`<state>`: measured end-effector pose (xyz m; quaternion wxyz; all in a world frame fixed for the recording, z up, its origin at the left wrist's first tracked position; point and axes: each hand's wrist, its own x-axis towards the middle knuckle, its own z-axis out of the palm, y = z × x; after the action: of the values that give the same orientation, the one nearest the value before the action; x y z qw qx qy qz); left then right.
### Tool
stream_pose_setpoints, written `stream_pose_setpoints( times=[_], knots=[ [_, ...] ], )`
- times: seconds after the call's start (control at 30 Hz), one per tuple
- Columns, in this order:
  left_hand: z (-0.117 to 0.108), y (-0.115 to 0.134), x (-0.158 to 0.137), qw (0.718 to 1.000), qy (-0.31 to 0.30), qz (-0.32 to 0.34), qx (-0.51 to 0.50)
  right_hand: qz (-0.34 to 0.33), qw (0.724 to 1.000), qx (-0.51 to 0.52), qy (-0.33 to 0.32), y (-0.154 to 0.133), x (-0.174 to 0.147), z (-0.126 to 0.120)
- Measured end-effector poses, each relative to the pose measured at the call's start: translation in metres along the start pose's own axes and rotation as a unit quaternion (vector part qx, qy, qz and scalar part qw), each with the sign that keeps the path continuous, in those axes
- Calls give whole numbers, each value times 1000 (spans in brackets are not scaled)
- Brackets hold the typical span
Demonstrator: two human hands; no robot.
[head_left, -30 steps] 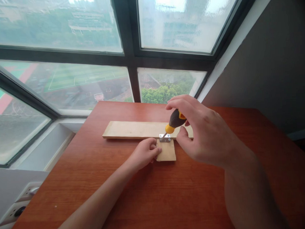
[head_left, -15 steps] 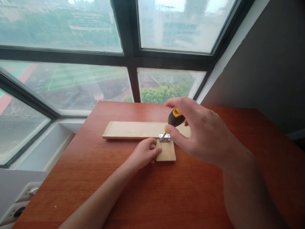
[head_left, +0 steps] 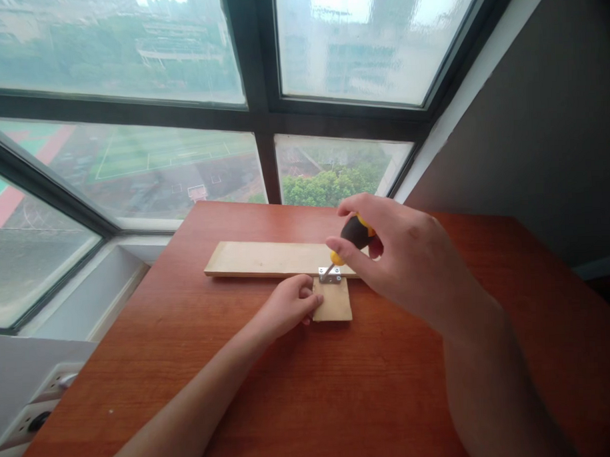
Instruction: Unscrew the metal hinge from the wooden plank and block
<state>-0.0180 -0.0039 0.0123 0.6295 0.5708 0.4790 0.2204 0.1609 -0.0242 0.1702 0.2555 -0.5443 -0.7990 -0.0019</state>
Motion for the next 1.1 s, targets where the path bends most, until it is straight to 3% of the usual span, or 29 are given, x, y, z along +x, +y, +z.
stream_pose_setpoints(
  times=[0.23,0.43,0.6,0.87,1.1],
  knots=[
    [0,-3,1,1000,3,0,2,-41,998,28,-25,2,-4,-3],
    [0,-2,-1,1000,4,-2,8,9,1000,-20,1,-1,-1,0],
    [1,0,-1,1000,9,-2,13,-36,999,21,-32,-1,-5,-1],
    [1,-1,0,1000,11,-1,16,-7,1000,-11,23,-2,1,1],
    [2,1,-2,1000,7,6,13,-50,998,43,-21,-3,-5,-3]
  ],
)
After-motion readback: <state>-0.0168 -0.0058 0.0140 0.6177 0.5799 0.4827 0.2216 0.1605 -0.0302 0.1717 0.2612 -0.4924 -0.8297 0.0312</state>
